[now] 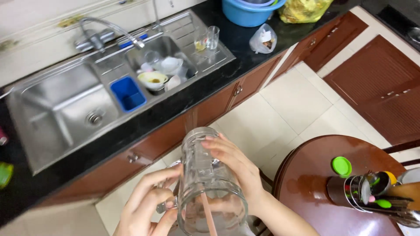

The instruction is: Clearing dishes and food containers from a dining table and moving them to the kitchen sink

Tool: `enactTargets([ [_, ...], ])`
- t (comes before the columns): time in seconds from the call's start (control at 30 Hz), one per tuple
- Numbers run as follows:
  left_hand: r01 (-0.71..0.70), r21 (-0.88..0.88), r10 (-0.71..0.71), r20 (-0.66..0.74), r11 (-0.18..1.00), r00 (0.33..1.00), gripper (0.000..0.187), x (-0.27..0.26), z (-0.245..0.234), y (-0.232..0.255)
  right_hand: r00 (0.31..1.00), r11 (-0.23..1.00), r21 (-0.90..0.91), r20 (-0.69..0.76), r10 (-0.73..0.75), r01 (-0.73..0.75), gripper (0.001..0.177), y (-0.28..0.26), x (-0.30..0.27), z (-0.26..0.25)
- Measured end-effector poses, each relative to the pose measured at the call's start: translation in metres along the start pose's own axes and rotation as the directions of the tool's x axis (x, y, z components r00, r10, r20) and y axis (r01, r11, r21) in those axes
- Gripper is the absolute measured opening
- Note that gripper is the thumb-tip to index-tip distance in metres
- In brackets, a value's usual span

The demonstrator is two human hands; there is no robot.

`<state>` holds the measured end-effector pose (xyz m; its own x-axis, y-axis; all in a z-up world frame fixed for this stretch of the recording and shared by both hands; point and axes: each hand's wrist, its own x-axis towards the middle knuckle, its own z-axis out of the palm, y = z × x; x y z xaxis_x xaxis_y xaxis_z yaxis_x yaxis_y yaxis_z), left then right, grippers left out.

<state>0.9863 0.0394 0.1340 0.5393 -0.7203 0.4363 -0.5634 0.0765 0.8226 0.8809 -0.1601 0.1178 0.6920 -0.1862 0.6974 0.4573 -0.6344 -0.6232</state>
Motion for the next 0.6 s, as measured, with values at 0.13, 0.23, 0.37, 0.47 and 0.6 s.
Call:
enactTargets([
  [0.13,-0.112,-0.114,0.111,-0.015,0.987,0.994,0.042,0.076,0.000,-0.068,1.000,1.000,-0.012,-0.022,-0.010,0.010,0.074,0.069,0.051,0.001],
  [0.23,-0.110,-0.115,0.109,-0.019,0.987,0.994,0.041,0.136,-0.011,-0.093,0.999,1.000,0.004,-0.034,-0.003,0.003,0.072,0.112,0.095,0.003],
  [0.37,-0.120,-0.256,0.123,-0.005,0.959,0.992,0.030,0.219,-0.021,-0.115,0.989,0.996,-0.013,-0.125,-0.084,0.083,0.053,0.168,0.152,0.002],
  [0.47,-0.162,-0.159,0.170,0.037,0.974,0.985,0.027,0.270,-0.023,-0.133,0.978,0.993,-0.038,-0.174,-0.116,0.111,0.047,0.205,0.185,-0.005],
  [0.6,-0.162,-0.192,0.172,0.038,0.968,0.984,0.043,0.322,-0.008,-0.160,0.977,0.996,-0.023,-0.194,-0.093,0.090,0.041,0.255,0.210,-0.021],
])
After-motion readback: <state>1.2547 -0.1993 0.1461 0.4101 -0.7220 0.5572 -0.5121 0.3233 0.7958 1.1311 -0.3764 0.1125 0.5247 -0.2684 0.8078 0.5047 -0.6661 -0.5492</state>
